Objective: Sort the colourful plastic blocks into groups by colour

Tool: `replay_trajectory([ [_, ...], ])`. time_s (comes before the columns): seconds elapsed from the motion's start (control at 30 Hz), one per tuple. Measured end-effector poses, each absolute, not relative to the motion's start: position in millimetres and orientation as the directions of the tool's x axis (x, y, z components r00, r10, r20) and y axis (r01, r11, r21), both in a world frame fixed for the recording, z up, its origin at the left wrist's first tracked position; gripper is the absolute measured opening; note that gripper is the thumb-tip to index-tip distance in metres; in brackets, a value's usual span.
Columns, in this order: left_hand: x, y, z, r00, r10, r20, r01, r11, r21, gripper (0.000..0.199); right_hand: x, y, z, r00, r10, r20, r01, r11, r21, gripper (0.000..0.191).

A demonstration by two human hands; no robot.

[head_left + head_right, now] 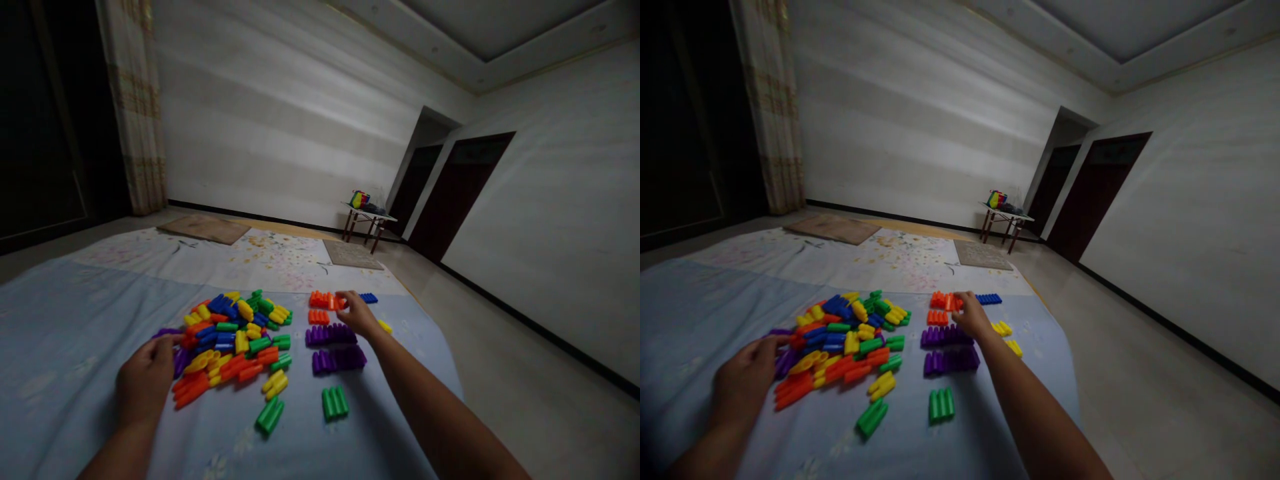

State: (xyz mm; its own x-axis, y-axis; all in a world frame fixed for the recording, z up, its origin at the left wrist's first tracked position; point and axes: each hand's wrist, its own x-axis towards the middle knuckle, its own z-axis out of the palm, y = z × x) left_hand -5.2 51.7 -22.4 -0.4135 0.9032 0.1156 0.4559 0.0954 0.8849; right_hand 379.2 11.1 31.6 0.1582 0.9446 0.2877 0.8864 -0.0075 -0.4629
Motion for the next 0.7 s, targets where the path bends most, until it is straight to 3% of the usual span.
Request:
replay_trajectory([
  [0.27, -8, 54, -29, -0.413, 0.901, 0.135, 0.452, 0.074, 0.889, 0.033, 430, 57, 8, 0.294, 0.935, 0.198, 0.898, -0.2, -0.391, 0.044],
  [0.53, -6, 55, -33, -0.417, 0.895, 0.157, 0.437, 0.046, 0.898, 0.033, 435, 80, -5, 0.286, 0.95, 0.128, 0.903, -0.222, -0.369, 0.043],
  [0.7, -6, 52, -32, -0.422, 0.892, 0.159, 0.438, 0.047, 0.898, 0.031, 432, 76, -3, 0.273, 0.949, 0.158, 0.898, -0.193, -0.394, 0.042],
])
